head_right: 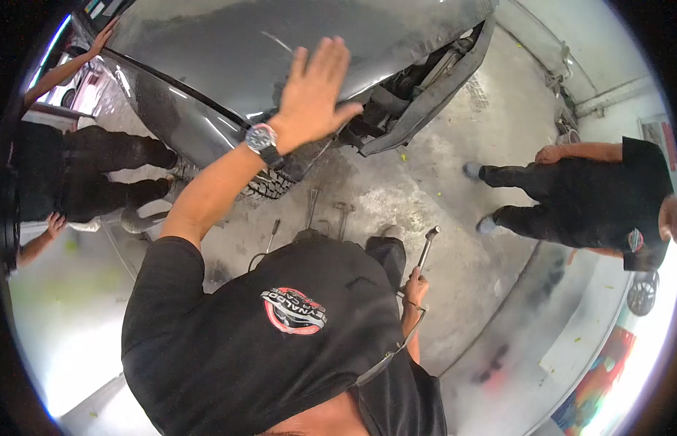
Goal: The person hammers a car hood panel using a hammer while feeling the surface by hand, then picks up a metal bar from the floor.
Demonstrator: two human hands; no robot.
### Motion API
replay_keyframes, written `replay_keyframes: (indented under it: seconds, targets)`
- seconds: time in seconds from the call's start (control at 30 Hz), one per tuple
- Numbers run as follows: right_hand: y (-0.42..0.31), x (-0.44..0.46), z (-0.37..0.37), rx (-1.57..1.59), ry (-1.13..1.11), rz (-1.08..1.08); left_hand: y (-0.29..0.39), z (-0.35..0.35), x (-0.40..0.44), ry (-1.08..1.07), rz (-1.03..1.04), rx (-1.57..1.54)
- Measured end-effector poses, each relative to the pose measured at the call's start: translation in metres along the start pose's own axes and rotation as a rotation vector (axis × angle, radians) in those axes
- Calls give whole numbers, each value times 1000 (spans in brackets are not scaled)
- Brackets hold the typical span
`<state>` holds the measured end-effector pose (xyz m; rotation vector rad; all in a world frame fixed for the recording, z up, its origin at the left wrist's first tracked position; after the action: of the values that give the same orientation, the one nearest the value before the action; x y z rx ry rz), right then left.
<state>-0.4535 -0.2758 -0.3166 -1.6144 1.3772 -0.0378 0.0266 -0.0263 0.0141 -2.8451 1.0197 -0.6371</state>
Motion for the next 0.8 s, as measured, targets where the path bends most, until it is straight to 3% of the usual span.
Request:
replay_keyframes:
  seconds: [0.07,0.1,0.17,0.27,0.4,0.57,0.8]
  targets:
    - [0,20,-28,-79,47,-66,-35,-6,4,152,-207,-5]
    - [1,46,27,21,-33,-52,-58,-11,24,208,-258,86]
    - [-11,66,-7,-45,-49,-93,-81,-13,22,282,-478,76]
    - [-14,125,-66,-233,-46,-228,-72,-5,23,329,-672,118]
    - [-36,176,-125,-366,-119,-352,-11,10,54,335,-743,218]
    - [-180,203,-141,-279,-279,-466,48,25,100,327,-752,220]
    - [-401,195,-53,140,-616,-697,91,48,121,203,-660,191]
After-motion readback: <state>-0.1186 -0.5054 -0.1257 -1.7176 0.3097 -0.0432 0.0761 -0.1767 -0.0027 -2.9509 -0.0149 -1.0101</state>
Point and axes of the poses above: each hand's wrist, its own x-axis towards the middle knuckle, its own z-axis out of the palm, y = z × x, the point moved 4 cm from there along x, towards the middle knuckle, and after that the axes turned 3 degrees about -z, right-handed, at the moved point
